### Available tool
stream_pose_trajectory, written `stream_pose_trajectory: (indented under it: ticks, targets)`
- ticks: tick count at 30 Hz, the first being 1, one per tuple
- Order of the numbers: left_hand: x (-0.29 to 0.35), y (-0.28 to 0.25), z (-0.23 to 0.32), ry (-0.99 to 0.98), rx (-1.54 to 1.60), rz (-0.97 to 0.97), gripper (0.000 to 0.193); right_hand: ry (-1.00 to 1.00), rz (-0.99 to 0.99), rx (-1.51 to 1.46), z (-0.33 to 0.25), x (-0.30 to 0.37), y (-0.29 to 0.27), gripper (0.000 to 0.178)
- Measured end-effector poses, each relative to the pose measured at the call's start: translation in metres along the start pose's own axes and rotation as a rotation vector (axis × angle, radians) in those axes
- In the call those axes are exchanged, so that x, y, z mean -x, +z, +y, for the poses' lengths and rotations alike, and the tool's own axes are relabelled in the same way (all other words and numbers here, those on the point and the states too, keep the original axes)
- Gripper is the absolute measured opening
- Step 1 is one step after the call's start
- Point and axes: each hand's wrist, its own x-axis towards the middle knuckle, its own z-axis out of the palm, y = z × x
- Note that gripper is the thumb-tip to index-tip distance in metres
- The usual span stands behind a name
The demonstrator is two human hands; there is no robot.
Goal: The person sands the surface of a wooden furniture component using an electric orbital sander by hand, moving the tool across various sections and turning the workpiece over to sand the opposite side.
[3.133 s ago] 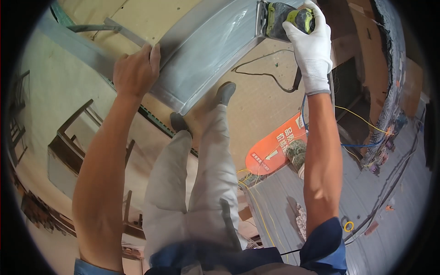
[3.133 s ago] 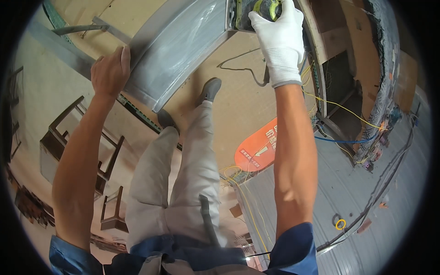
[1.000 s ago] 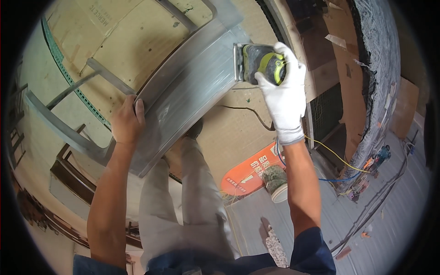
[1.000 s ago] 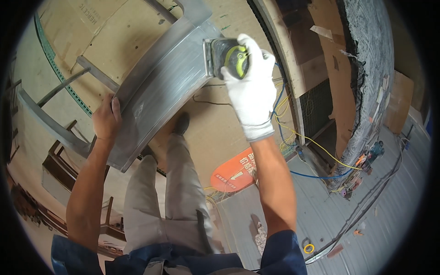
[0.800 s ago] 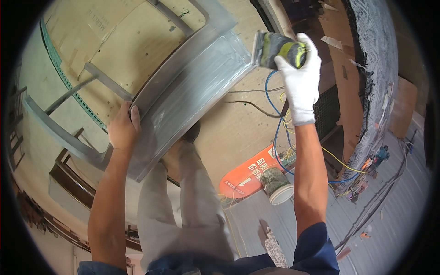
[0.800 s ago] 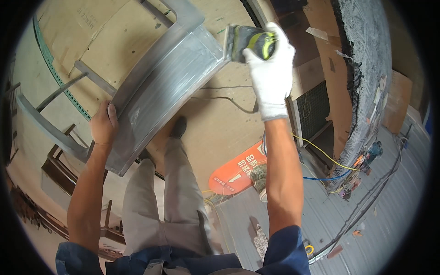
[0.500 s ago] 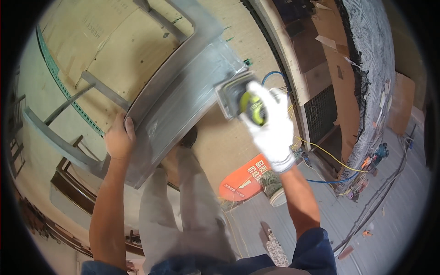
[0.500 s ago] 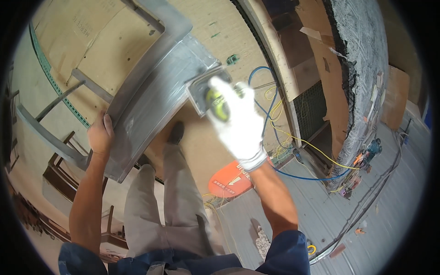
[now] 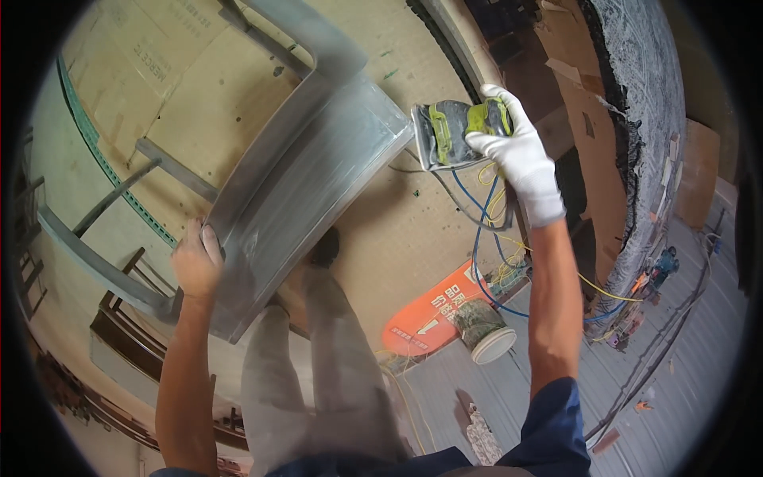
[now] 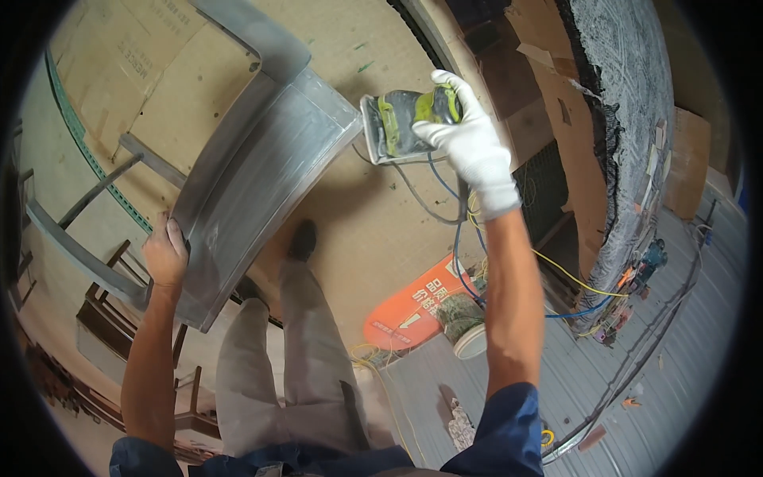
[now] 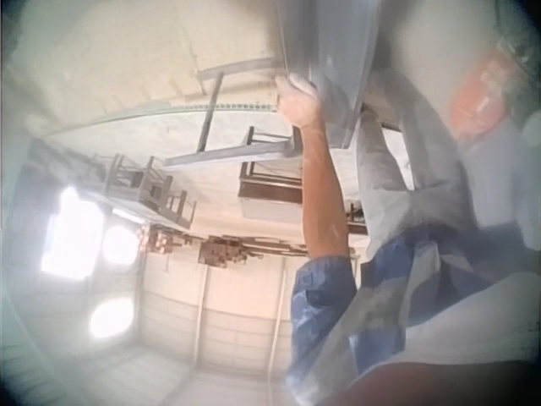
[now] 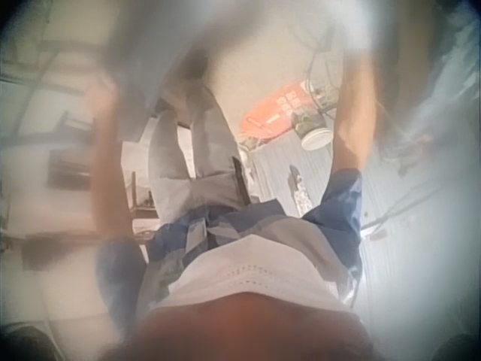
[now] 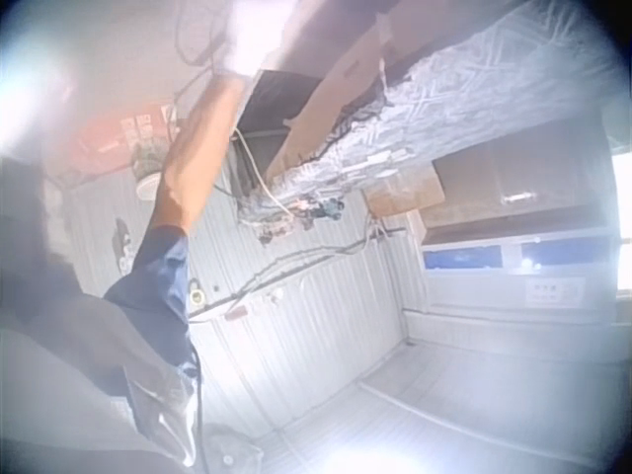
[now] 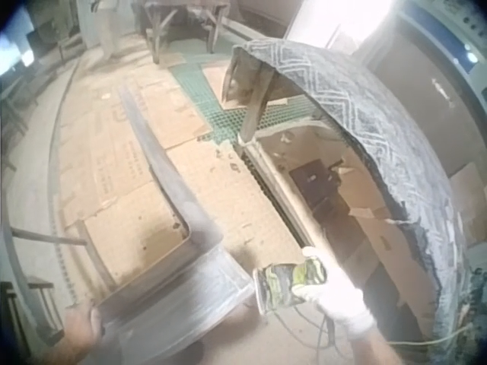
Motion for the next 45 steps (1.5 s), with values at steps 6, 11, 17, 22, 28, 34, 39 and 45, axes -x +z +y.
stream_pose_trajectory:
  ticks: [6,11,17,22,28,34,39,45]
  targets:
    - [-0.005,0.005,-0.001,0.02,-0.012,0.014,0.033,0.108,-0.123,0.001,0.047,-0.032,-0.034,0.078]
    - [0.004,0.0,-0.009,-0.001,-0.026,-0.004,0.032,-0.053,-0.009,-0.151,-0.002,0.014,-0.03,0.078]
    - [0.001,-0.006,-0.005,-0.008,-0.001,-0.025,0.031,-0.074,-0.139,-0.169,-0.012,-0.008,-0.019,0.075]
    - [-0.004,-0.006,0.004,0.033,-0.012,0.019,0.03,0.199,-0.316,-0.034,0.014,-0.065,-0.04,0.075]
    - [-0.002,-0.006,0.001,-0.004,-0.031,0.0,0.03,-0.044,-0.087,-0.164,0.017,-0.036,-0.039,0.071]
    - [0.0,-0.003,-0.008,0.012,-0.075,-0.017,0.033,-0.163,-0.062,-0.1,-0.031,0.014,-0.009,0.074]
    - [-0.004,0.003,0.001,0.036,-0.028,0.082,0.033,0.017,-0.045,0.023,-0.018,-0.023,-0.019,0.072]
    - [-0.004,-0.003,-0.002,-0.009,-0.086,0.001,0.03,-0.184,0.16,0.098,-0.023,0.021,-0.002,0.074]
